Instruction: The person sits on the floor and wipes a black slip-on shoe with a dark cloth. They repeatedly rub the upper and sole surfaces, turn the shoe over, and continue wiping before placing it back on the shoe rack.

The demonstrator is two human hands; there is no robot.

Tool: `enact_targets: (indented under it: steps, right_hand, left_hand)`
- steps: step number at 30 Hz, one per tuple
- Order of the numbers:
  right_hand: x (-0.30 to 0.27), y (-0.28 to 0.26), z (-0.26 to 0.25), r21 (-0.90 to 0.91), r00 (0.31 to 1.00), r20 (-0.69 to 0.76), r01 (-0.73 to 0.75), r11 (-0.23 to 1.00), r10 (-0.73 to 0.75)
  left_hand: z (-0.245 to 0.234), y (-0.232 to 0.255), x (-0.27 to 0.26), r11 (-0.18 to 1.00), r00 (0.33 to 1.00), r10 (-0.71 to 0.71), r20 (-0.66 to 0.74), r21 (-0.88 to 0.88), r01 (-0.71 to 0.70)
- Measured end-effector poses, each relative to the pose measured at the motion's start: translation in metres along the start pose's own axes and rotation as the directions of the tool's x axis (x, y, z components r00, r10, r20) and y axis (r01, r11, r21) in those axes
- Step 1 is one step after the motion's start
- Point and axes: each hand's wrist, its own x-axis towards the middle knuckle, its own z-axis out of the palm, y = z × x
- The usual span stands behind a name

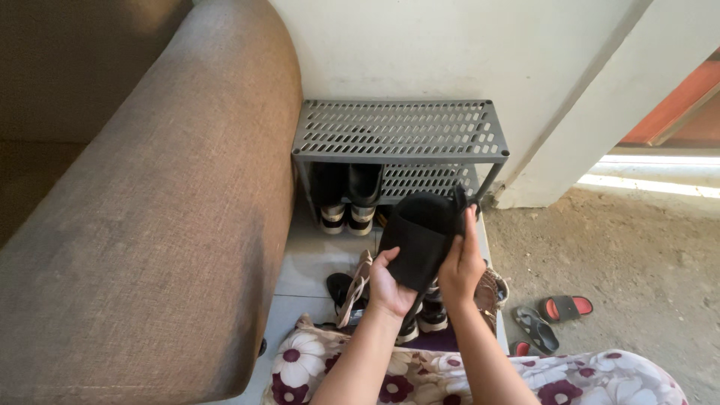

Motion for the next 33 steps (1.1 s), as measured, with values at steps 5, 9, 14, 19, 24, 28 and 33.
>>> enact_targets:
  steps: [5, 9, 14, 19, 24, 28, 33]
  right_hand:
    - [-0.042, 0.003, 0.004, 0.002, 0.988, 0.057, -0.146, 0.989, 0.146]
    - [-0.086, 0.024, 0.011, 0.005, 0.971, 0.135, -0.198, 0.98, 0.196]
    - [-0.105, 0.055, 0.012, 0.186, 0.893, 0.106, -0.451, 0.873, 0.438]
    - [-0.053, 0.041, -0.012, 0.207, 0.845, -0.016, -0.521, 0.828, 0.535]
    - [-0.004, 0.013, -0.015, 0.059, 0.982, -0.027, -0.187, 0.981, 0.189]
    - [0.004, -0.001, -0.016, -0.05, 0.998, 0.051, 0.035, 0.998, -0.033]
    - [0.001, -0.01, -0.012, -0.057, 0.955, 0.23, 0.206, 0.977, -0.188]
  left_hand:
    - [-0.007, 0.0, 0.01, 0.999, 0.998, 0.049, -0.041, -0.01, -0.049]
    - [-0.005, 0.008, 0.015, 0.989, 0.986, 0.144, -0.082, -0.012, -0.145]
    - [-0.002, 0.007, 0.019, 0.968, 0.964, 0.239, -0.116, 0.111, -0.226]
    - [-0.007, -0.004, 0.007, 0.823, 0.906, 0.38, -0.186, 0.514, -0.241]
    - [-0.009, -0.017, -0.002, 0.464, 0.895, 0.439, 0.076, 0.834, -0.298]
    - [-0.012, -0.029, 0.0, 0.341, 0.884, 0.423, 0.2, 0.869, -0.359]
    - [-0.002, -0.027, -0.006, 0.289, 0.875, 0.408, 0.263, 0.871, -0.396]
